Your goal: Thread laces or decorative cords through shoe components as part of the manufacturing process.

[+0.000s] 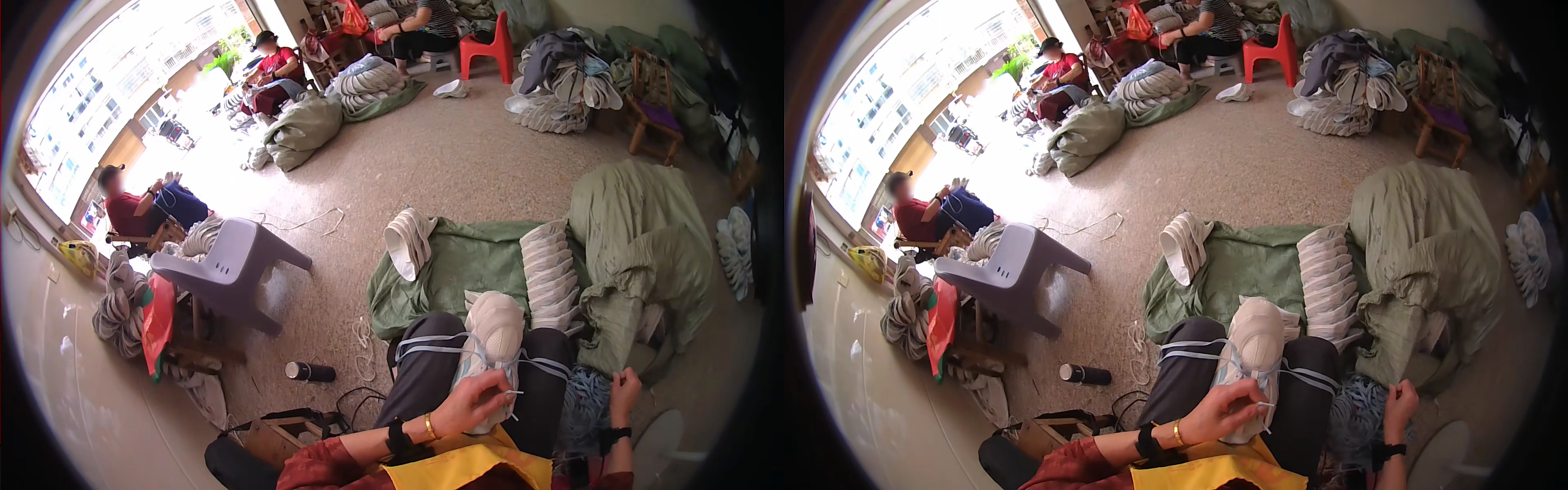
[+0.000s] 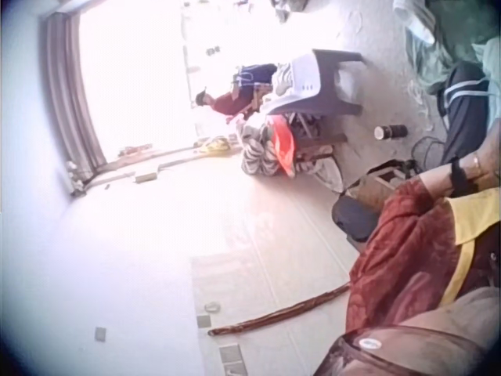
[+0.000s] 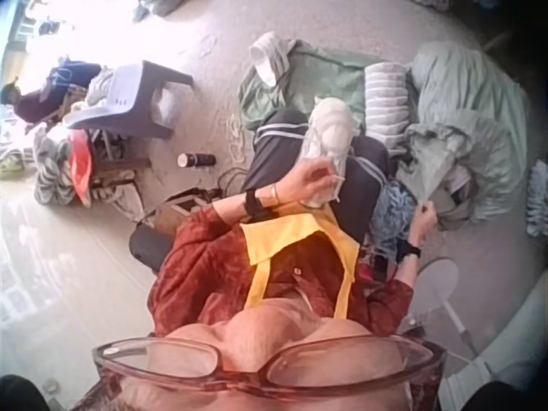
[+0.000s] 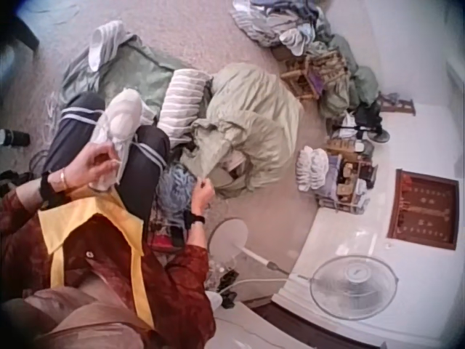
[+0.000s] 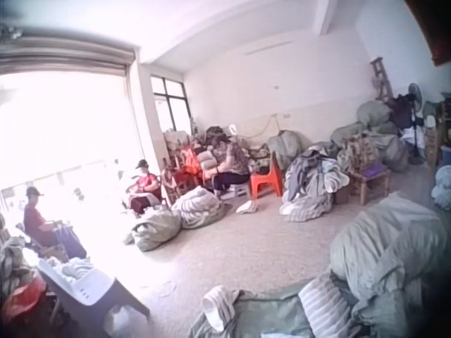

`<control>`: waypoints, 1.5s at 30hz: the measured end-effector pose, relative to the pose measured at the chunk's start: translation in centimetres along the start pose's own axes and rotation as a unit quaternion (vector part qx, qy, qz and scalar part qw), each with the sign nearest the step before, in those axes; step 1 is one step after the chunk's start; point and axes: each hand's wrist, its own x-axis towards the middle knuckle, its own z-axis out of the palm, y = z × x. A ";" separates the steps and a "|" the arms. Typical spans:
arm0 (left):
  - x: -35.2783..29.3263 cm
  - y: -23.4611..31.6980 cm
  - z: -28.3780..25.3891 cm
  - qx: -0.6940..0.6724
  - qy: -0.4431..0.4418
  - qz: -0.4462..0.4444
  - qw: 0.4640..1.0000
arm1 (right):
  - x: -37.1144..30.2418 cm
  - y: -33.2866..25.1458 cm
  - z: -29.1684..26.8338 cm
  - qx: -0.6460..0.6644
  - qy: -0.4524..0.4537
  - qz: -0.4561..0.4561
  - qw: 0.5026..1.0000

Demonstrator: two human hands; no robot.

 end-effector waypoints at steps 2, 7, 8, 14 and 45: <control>0.0 0.0 0.0 -0.002 -0.002 0.000 1.000 | 0.3 -1.4 -0.4 0.040 -0.010 -0.014 0.999; 0.0 0.0 0.0 0.005 -0.004 0.010 1.000 | 0.8 -4.8 -1.0 0.070 -0.040 -0.107 0.991; 0.0 0.0 0.0 -0.012 0.000 0.001 1.000 | 0.9 -5.4 -1.1 0.086 -0.052 -0.111 0.989; -0.1 -0.4 0.4 -0.018 0.008 0.019 1.000 | 3.1 -6.4 0.3 0.147 -0.086 -0.068 0.983; -0.3 -0.8 0.4 -0.093 -0.006 -0.009 0.996 | 4.3 -25.9 -2.2 0.429 -0.189 -0.043 0.882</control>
